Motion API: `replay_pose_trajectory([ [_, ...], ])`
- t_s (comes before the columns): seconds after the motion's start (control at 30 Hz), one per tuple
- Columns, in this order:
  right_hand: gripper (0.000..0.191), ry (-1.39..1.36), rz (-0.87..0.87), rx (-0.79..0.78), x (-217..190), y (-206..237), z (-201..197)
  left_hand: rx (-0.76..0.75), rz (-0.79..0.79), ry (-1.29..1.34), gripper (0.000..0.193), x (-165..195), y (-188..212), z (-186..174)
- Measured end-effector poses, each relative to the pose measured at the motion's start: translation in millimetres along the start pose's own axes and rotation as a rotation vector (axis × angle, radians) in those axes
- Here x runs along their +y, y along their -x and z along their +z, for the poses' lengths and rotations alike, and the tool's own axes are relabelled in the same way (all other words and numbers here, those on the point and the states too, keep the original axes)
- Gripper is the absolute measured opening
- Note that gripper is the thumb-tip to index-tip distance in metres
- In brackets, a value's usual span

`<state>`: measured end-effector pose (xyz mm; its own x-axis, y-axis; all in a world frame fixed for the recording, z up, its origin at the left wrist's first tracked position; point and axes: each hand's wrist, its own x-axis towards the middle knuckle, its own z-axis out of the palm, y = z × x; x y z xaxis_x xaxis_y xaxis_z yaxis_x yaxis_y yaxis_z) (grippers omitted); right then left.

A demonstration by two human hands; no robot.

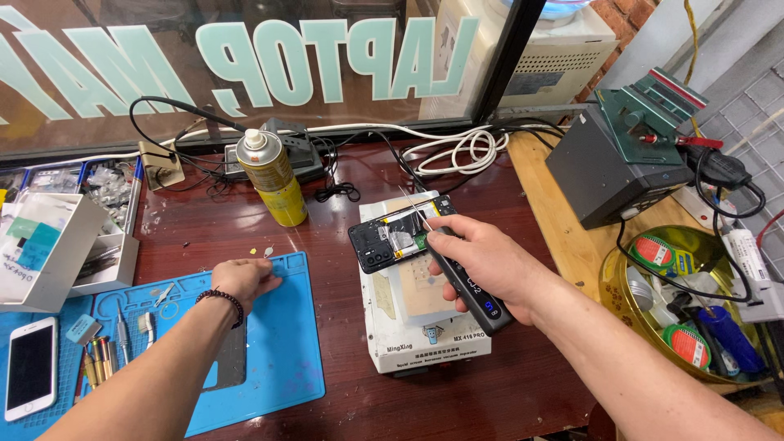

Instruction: The person uses a screwdriver to remove screws from a disassembled smartphone placed on a box. They then use a small brush to clean the interior components of the phone. The removed screws are placed on a blue mat.

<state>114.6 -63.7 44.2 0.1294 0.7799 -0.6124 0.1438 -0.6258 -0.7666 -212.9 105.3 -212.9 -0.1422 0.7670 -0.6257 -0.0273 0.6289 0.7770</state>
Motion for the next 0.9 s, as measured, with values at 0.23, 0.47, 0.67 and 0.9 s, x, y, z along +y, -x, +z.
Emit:
replay_pose_trajectory([
  [0.23,0.053,-0.005,-0.016,-0.011,1.7,-2.3,-1.3,0.034,0.02,-0.163,0.02,10.4,8.4,4.3],
  [0.47,0.052,-0.032,-0.016,-0.003,5.9,-3.7,-2.7,0.126,0.018,-0.453,0.049,15.8,4.5,8.4],
  [0.67,0.051,-0.043,-0.025,0.01,7.9,-3.4,-5.5,0.147,0.009,-0.468,0.036,16.3,0.7,10.0],
  [0.9,0.052,-0.036,0.015,0.158,10.9,-1.8,-26.1,0.284,0.745,-0.572,0.025,60.8,70.1,62.5],
])
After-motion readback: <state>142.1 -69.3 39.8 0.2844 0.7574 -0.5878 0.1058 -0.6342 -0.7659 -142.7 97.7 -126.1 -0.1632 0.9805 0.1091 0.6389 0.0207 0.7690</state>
